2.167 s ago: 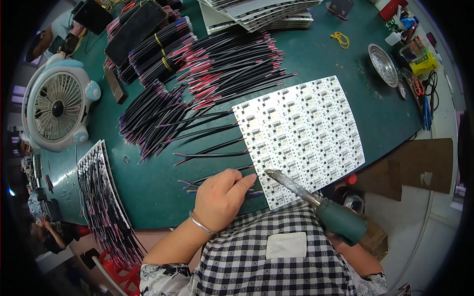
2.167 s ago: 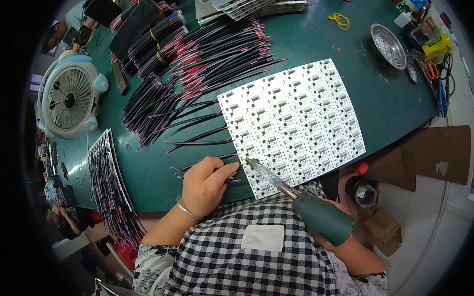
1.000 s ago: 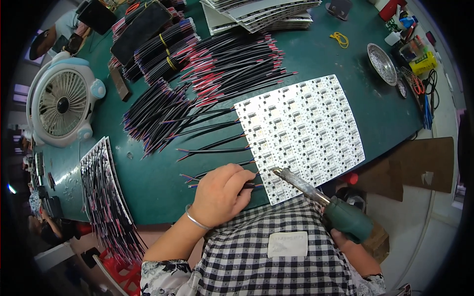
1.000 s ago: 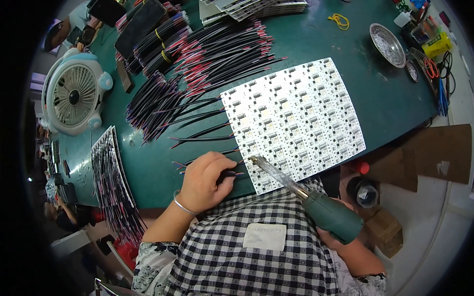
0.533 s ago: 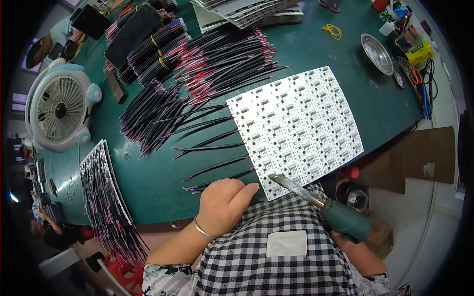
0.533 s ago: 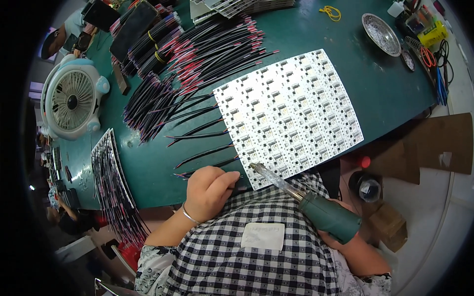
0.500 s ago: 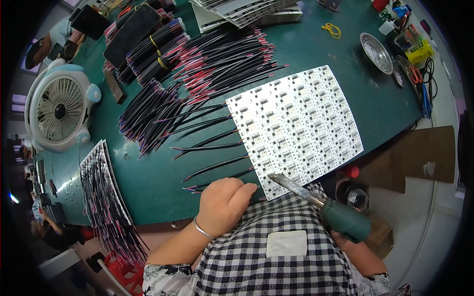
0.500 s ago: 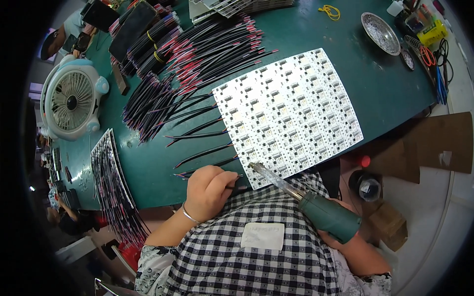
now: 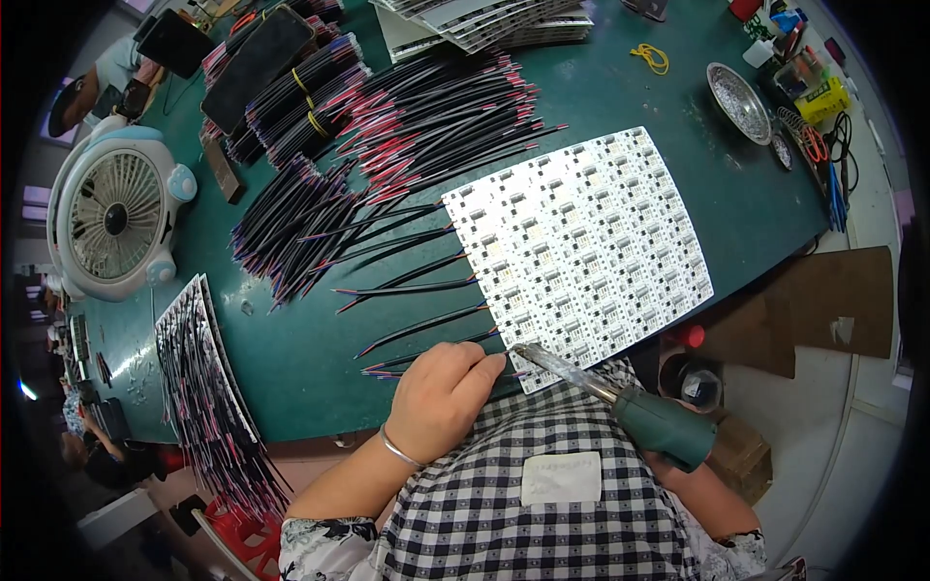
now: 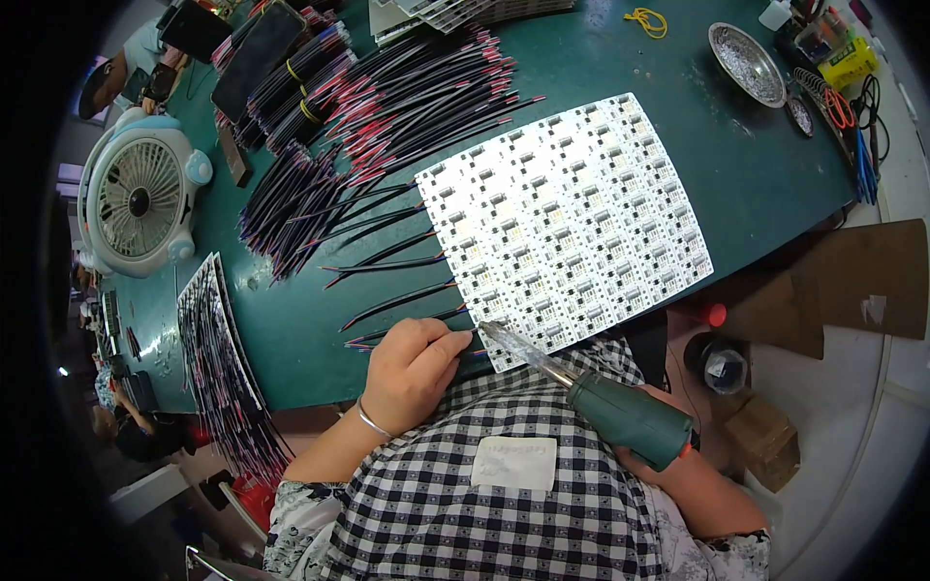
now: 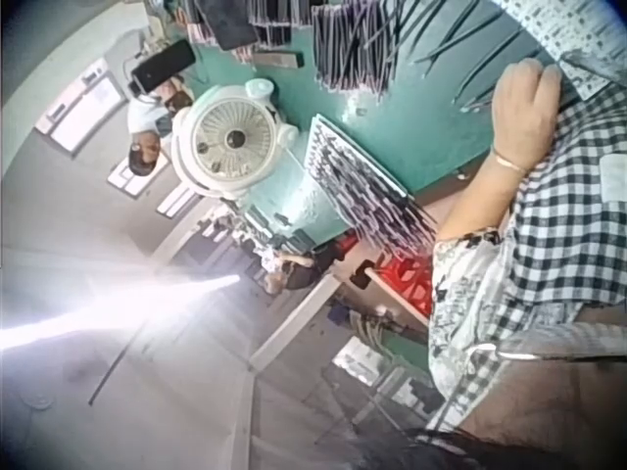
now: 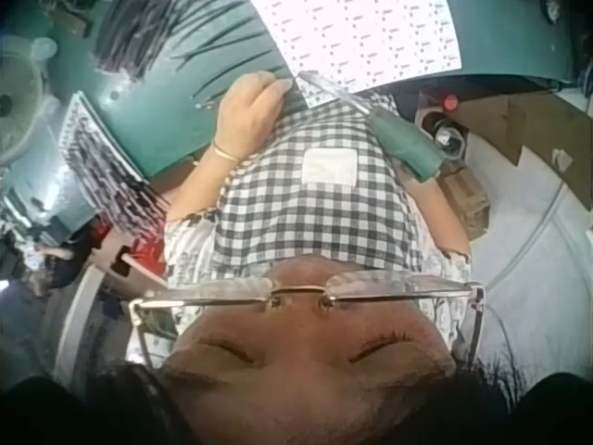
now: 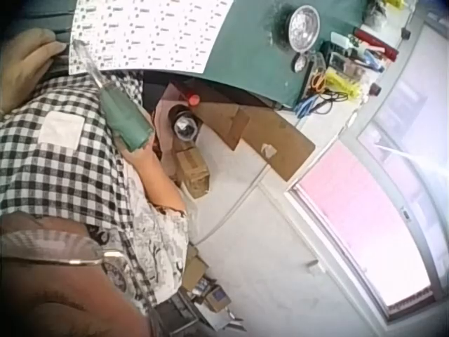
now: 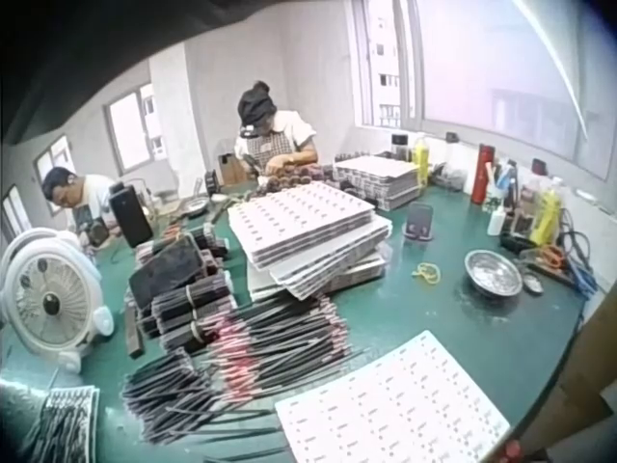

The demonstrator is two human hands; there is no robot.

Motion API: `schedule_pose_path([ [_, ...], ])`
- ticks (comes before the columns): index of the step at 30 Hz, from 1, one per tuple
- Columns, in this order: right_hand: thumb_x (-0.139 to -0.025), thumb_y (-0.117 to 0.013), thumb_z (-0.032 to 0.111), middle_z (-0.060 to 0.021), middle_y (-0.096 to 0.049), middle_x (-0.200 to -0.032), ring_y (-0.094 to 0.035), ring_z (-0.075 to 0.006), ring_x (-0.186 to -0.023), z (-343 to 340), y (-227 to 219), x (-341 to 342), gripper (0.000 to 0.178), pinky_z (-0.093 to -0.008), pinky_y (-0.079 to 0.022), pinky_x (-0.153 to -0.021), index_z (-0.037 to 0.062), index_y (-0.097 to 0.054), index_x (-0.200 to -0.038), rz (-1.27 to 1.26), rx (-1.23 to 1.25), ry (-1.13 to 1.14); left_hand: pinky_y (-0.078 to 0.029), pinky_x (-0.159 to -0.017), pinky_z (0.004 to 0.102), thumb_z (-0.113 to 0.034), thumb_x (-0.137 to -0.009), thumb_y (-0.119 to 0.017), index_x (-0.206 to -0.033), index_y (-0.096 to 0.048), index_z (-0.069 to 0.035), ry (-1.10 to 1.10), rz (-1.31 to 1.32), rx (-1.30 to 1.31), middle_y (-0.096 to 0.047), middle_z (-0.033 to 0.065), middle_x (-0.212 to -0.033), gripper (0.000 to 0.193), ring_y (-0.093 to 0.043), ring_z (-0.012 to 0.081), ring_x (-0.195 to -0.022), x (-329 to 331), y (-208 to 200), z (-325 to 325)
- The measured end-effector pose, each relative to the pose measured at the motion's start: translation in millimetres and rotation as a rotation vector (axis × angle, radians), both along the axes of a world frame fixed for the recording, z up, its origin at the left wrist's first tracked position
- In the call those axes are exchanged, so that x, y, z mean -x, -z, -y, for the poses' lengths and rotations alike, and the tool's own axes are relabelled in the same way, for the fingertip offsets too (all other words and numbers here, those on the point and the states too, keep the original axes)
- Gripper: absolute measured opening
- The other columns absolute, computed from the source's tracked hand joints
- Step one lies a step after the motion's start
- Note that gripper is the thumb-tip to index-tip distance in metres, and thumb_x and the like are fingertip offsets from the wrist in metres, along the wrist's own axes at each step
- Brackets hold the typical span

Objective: The person positions wires onto a circuit board panel and solders them into place using a soldering iron.

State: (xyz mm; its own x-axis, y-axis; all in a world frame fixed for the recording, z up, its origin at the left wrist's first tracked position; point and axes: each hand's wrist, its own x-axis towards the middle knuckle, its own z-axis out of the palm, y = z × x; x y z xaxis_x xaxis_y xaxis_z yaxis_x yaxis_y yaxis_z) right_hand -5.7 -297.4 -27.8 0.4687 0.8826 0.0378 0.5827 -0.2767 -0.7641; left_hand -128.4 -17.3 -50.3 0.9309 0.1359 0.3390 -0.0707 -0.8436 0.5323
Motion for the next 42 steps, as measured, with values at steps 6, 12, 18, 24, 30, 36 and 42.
schedule_pose_path([
  [6, -0.073, -0.066, 0.009, -0.0129, -0.066, -0.1, -0.065, -0.0287, -0.085, 0.2, 2.7, 2.5, 0.027, -0.0342, -0.052, -0.075, 0.0057, -0.067, -0.101, -0.099, 0.017, 0.024, -0.048, -0.061, 0.0337, 0.003, -0.063, -0.069, -0.09, -0.065, -0.004, 0.01, -0.001, 0.003, -0.059, 0.0078, -0.084, 0.029, -0.058, 0.0244, -0.072, -0.1, 0.6, -0.8],
  [12, -0.073, -0.069, 0.012, -0.0129, -0.065, -0.104, -0.065, -0.0275, -0.088, 1.4, 3.0, -0.2, 0.031, -0.034, -0.052, -0.078, 0.0046, -0.065, -0.103, -0.025, 0.0, -0.051, -0.049, -0.064, 0.0339, 0.003, -0.062, -0.069, -0.091, -0.065, -0.004, 0.016, -0.015, 0.006, -0.059, 0.0075, -0.084, 0.03, -0.058, 0.0244, -0.074, -0.3, 0.5, -0.8],
  [18, -0.075, -0.07, 0.015, -0.0111, -0.066, -0.106, -0.064, -0.0275, -0.094, 19.2, 6.3, 13.4, 0.033, -0.0366, -0.048, -0.089, 0.0037, -0.065, -0.105, -0.104, 0.025, 0.183, -0.049, -0.063, 0.0339, 0.003, -0.062, -0.069, -0.09, -0.065, -0.004, 0.019, -0.014, -0.003, -0.059, 0.0077, -0.085, 0.029, -0.058, 0.0247, -0.074, -1.2, -0.2, -1.4],
  [24, -0.075, -0.069, 0.013, -0.0124, -0.066, -0.101, -0.064, -0.0299, -0.093, 14.9, 1.5, 6.7, 0.028, -0.0369, -0.048, -0.086, 0.0048, -0.066, -0.101, 0.079, 0.092, 0.029, -0.049, -0.063, 0.0343, 0.003, -0.063, -0.069, -0.09, -0.066, -0.004, 0.017, -0.025, -0.004, -0.059, 0.0075, -0.084, 0.028, -0.058, 0.0247, -0.074, -1.8, -2.0, -2.0],
  [30, -0.074, -0.067, 0.008, -0.0126, -0.066, -0.1, -0.064, -0.0294, -0.089, 12.1, 4.7, 7.1, 0.025, -0.0365, -0.05, -0.079, 0.0051, -0.067, -0.099, -0.012, 0.055, 0.048, -0.049, -0.061, 0.0337, 0.003, -0.063, -0.065, -0.089, -0.066, -0.004, 0.043, 0.001, 0.004, -0.059, 0.0077, -0.083, 0.027, -0.058, 0.0245, -0.073, -2.7, -1.2, -3.6],
  [36, -0.072, -0.069, 0.012, -0.0122, -0.066, -0.101, -0.064, -0.0285, -0.091, 11.4, 4.7, 4.3, 0.028, -0.0366, -0.05, -0.079, 0.0063, -0.067, -0.099, -0.032, 0.077, -0.01, -0.049, -0.061, 0.0333, 0.002, -0.063, -0.064, -0.089, -0.066, -0.004, 0.046, 0.01, -0.017, -0.059, 0.0076, -0.083, 0.027, -0.058, 0.0241, -0.073, -1.0, -0.1, -3.2],
  [42, -0.073, -0.069, 0.015, -0.0117, -0.066, -0.101, -0.064, -0.0281, -0.092, 22.7, 9.3, 10.5, 0.03, -0.0388, -0.049, -0.085, 0.0051, -0.066, -0.101, -0.077, 0.041, 0.052, -0.048, -0.061, 0.0331, 0.002, -0.064, -0.065, -0.091, -0.066, -0.005, 0.062, 0.004, -0.017, -0.058, 0.007, -0.083, 0.028, -0.058, 0.024, -0.072, -1.9, 0.6, -4.0],
])
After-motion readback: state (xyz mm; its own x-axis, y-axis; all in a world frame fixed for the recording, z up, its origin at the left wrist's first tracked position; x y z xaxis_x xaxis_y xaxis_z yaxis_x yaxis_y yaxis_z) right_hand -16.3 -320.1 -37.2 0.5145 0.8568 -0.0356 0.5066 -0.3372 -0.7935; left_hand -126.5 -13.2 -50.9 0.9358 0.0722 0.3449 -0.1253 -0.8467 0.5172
